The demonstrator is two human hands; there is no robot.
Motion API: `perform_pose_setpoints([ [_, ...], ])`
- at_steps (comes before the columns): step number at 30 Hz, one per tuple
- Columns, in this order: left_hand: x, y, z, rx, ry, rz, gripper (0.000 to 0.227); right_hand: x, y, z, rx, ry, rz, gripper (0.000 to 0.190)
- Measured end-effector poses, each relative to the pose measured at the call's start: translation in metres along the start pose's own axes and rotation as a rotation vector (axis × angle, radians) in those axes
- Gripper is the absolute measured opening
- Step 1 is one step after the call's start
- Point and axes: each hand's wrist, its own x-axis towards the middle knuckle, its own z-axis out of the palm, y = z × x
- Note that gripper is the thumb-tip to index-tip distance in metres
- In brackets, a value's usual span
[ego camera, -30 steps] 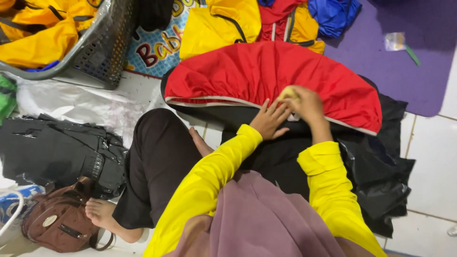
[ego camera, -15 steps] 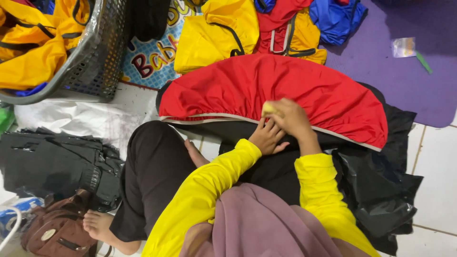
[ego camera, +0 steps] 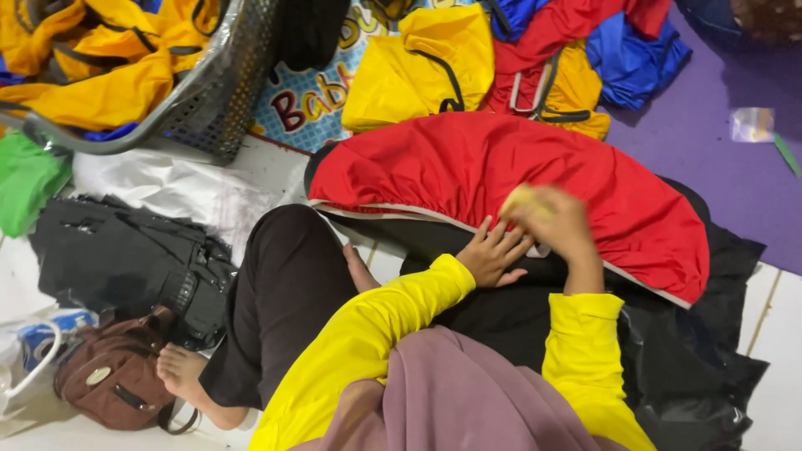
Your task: The person packs a red garment into a plastic sleeve, seals a black bag with tape, and then uses a yellow sponge to wipe down several red fabric items on a padded surface.
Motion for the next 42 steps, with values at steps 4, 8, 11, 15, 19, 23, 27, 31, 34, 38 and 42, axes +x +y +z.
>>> perform_pose_setpoints([
  [4,-0.003,0.003,0.003,0.043,-0.079,0.001,0.078,0.018,0.041,0.008,-0.583,-0.108,-0.066,0.036],
  [8,-0.001,0.003,0.000,0.058,-0.076,0.006,0.079,0.033,0.085,-0.025,-0.732,0.573,-0.155,0.006],
  [11,-0.001,0.003,-0.004,0.037,-0.063,0.010,0.079,0.020,0.078,-0.043,-0.773,0.825,-0.005,0.023],
  [15,-0.002,0.003,-0.001,0.031,-0.055,0.003,0.079,-0.009,0.019,-0.043,-0.358,0.341,0.072,0.027],
  [19,-0.005,0.003,0.011,0.000,0.035,0.019,0.068,-0.021,0.038,-0.028,-0.187,-0.352,0.241,0.035],
  [23,-0.001,0.003,-0.002,0.042,-0.058,0.008,0.077,-0.003,0.032,-0.071,-0.361,-0.113,0.695,0.034],
  [27,-0.003,0.002,0.000,0.026,-0.057,0.013,0.076,-0.013,0.113,-0.091,-0.830,0.785,0.146,0.024],
  [31,-0.005,0.003,-0.001,0.020,-0.070,0.019,0.077,-0.029,0.012,-0.080,-0.217,0.511,0.205,0.014],
  [34,-0.003,0.003,0.023,0.127,0.190,0.009,0.071,-0.038,0.018,-0.041,-0.183,-0.135,0.177,0.051],
  [38,-0.003,0.002,0.014,0.111,0.188,0.020,0.071,-0.042,0.041,-0.064,-0.314,-0.232,0.308,0.046],
  [42,-0.004,0.000,0.002,0.037,-0.074,0.017,0.079,-0.045,0.136,-0.138,-0.807,0.461,0.679,0.015],
])
